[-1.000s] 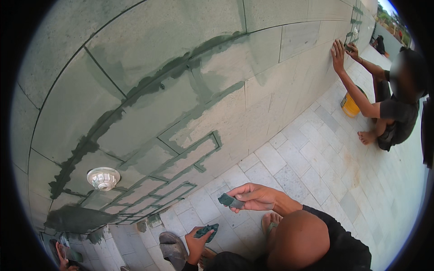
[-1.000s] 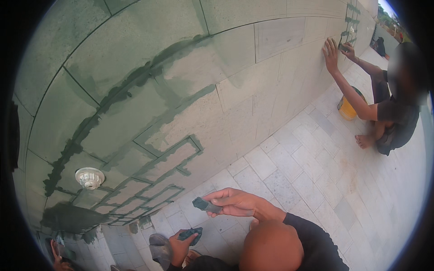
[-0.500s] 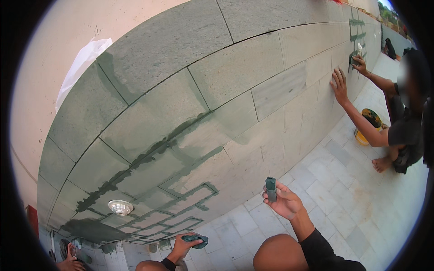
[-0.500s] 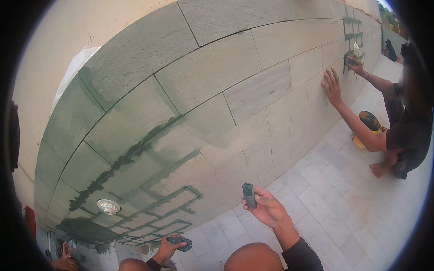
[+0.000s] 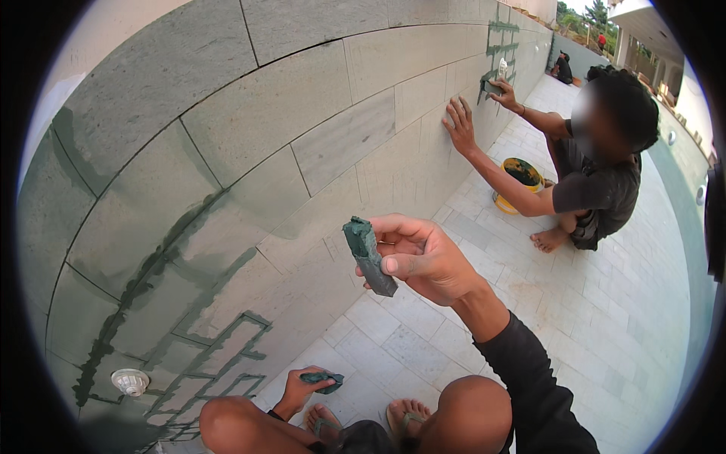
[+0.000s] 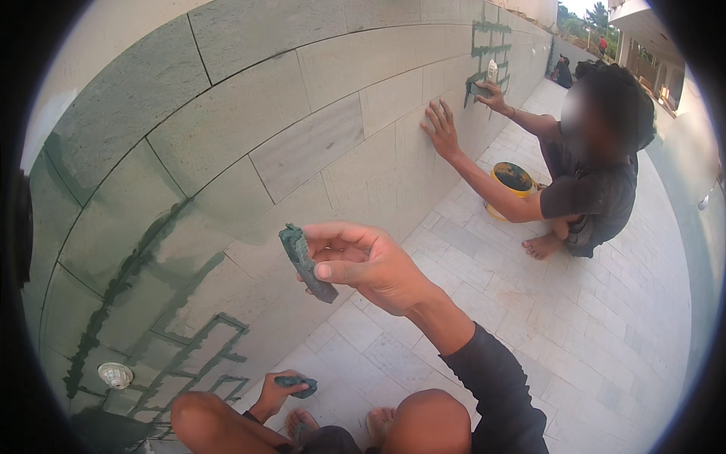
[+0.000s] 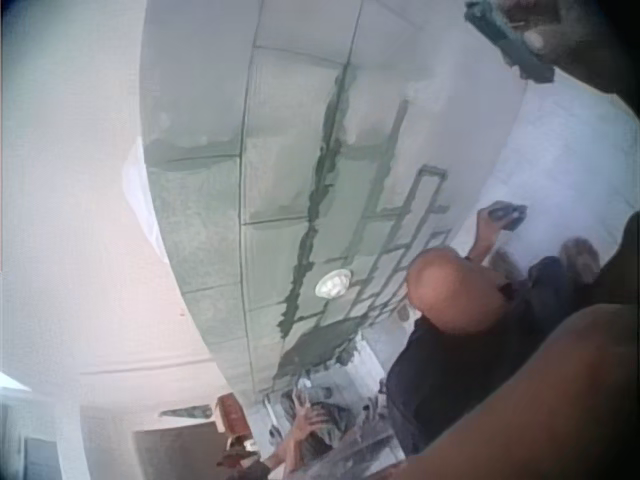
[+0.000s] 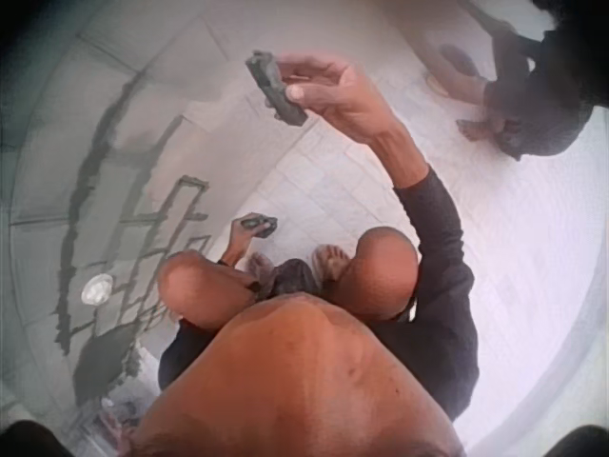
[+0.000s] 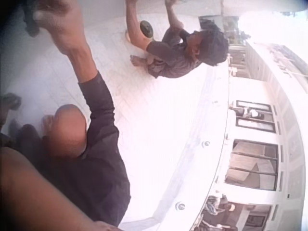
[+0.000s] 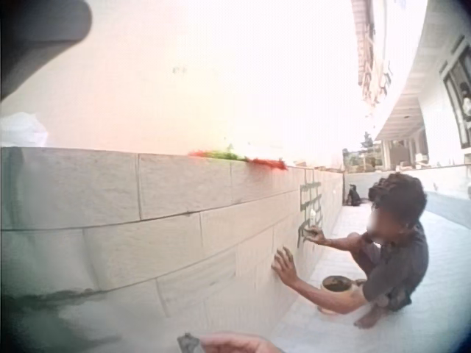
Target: The person applies green grout into the joints of stone wall tiles using a small tool and a cloth. They press the grout into the seams and wipe away excess material from the tile surfaces.
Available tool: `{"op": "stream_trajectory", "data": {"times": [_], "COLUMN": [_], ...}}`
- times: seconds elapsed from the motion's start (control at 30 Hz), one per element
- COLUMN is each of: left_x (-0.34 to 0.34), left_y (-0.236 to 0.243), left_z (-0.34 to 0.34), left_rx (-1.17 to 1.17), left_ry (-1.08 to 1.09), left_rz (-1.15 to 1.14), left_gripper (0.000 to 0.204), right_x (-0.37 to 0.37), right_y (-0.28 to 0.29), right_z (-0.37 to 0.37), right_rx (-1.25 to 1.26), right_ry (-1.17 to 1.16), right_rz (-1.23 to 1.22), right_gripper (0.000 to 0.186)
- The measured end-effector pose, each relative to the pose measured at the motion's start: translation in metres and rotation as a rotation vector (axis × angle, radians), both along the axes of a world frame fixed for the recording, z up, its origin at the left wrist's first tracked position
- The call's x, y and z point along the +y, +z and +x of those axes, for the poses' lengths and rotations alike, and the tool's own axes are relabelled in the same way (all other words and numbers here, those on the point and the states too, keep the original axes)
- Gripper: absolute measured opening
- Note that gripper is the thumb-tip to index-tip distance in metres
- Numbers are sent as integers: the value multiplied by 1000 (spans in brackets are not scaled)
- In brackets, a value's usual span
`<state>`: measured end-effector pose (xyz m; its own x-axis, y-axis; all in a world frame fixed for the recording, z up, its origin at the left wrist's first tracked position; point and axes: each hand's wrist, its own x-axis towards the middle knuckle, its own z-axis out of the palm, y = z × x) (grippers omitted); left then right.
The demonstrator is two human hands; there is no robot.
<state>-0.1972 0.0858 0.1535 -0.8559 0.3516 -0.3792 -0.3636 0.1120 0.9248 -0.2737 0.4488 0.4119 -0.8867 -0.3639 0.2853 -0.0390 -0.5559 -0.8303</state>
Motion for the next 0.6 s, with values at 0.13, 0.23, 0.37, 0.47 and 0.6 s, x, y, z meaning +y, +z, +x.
{"op": "stream_trajectory", "data": {"times": [0.13, 0.23, 0.37, 0.47, 0.6], "left_x": [32, 49, 48, 48, 33], "left_y": [-36, -74, -81, -75, -36], "left_z": [-22, -31, -36, -33, -36], "left_rx": [-30, -73, -19, 68, 179], "left_ry": [-84, 7, 33, 11, -34], "left_rz": [68, 14, 61, 138, 220], "left_gripper": [18, 19, 18, 18, 18], "right_x": [6, -15, -36, -34, -21], "right_y": [81, 141, 179, 187, 172], "right_z": [-11, -37, -61, -78, -106], "right_rx": [164, 350, 626, 822, 971], "right_ry": [-176, -319, -593, -740, -871], "right_rz": [125, 176, 308, 417, 501], "right_gripper": [65, 61, 54, 51, 53]}}
